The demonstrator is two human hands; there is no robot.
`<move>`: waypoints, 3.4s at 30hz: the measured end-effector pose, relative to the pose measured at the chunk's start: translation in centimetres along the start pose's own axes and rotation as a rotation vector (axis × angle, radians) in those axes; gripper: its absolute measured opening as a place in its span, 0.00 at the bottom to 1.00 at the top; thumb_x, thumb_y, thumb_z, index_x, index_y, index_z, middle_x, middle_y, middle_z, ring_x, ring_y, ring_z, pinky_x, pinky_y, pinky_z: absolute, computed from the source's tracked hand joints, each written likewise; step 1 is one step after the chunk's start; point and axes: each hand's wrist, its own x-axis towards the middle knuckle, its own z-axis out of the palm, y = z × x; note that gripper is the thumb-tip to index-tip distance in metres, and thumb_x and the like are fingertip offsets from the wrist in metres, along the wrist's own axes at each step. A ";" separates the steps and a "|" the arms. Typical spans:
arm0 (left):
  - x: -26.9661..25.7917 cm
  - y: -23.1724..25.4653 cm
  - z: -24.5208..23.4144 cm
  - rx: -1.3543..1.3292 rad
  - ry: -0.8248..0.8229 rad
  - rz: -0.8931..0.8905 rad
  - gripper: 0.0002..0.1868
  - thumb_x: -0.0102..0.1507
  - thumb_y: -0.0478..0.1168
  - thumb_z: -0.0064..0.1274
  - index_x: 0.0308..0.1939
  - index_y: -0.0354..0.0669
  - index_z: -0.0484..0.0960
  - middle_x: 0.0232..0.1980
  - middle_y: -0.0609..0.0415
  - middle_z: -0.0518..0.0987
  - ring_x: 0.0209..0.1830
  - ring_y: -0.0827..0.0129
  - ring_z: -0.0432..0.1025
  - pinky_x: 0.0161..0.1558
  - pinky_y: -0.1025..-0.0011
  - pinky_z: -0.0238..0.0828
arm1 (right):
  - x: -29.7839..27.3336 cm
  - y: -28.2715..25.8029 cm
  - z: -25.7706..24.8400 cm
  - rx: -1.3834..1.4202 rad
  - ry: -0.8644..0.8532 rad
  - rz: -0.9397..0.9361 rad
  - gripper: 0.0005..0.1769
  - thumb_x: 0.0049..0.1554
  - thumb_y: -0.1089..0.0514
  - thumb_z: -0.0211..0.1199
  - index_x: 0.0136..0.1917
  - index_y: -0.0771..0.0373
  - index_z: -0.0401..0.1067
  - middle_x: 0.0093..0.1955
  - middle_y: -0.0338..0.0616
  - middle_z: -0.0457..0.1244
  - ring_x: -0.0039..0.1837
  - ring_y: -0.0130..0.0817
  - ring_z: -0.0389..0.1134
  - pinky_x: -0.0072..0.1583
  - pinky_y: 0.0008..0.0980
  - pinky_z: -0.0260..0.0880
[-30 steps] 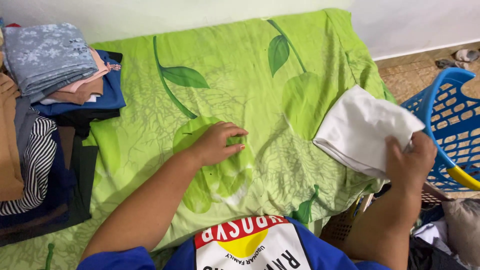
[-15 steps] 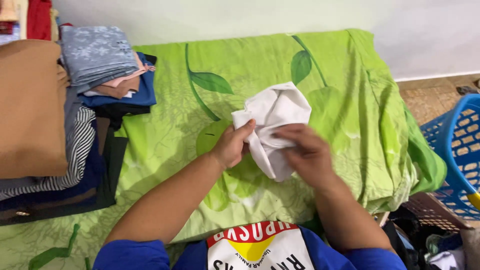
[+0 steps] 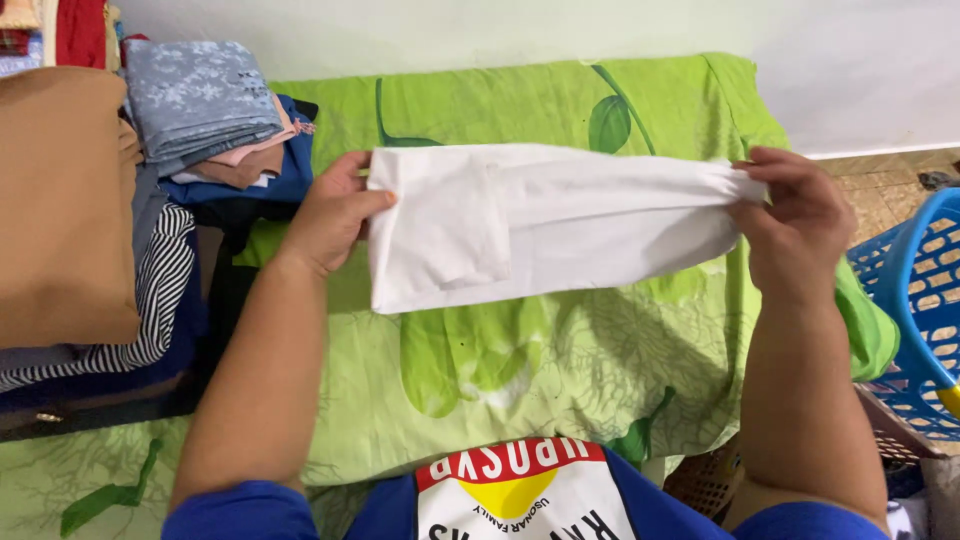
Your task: Folding various pieces of clothing on a bed.
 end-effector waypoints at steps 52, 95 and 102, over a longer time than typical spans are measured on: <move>-9.3 -7.8 -8.1 -0.030 0.295 0.099 0.41 0.57 0.23 0.57 0.75 0.37 0.66 0.63 0.50 0.80 0.59 0.68 0.76 0.60 0.71 0.73 | 0.8 11.0 -6.2 -0.420 -0.209 0.585 0.33 0.57 0.62 0.67 0.76 0.60 0.68 0.47 0.39 0.66 0.43 0.21 0.65 0.41 0.25 0.65; -8.0 -3.7 -7.1 1.053 0.148 -0.393 0.26 0.58 0.51 0.65 0.54 0.39 0.86 0.48 0.44 0.86 0.46 0.55 0.82 0.51 0.61 0.76 | 3.9 7.1 -2.7 -0.852 -0.423 0.939 0.36 0.50 0.47 0.74 0.68 0.65 0.74 0.56 0.59 0.72 0.54 0.50 0.74 0.57 0.50 0.73; -8.7 -1.2 -10.1 0.356 0.270 0.007 0.15 0.68 0.36 0.52 0.58 0.35 0.78 0.51 0.56 0.83 0.47 0.74 0.75 0.50 0.71 0.74 | 9.0 9.0 -2.6 -0.092 -0.359 0.728 0.29 0.58 0.66 0.66 0.72 0.67 0.67 0.61 0.50 0.68 0.58 0.39 0.71 0.59 0.38 0.73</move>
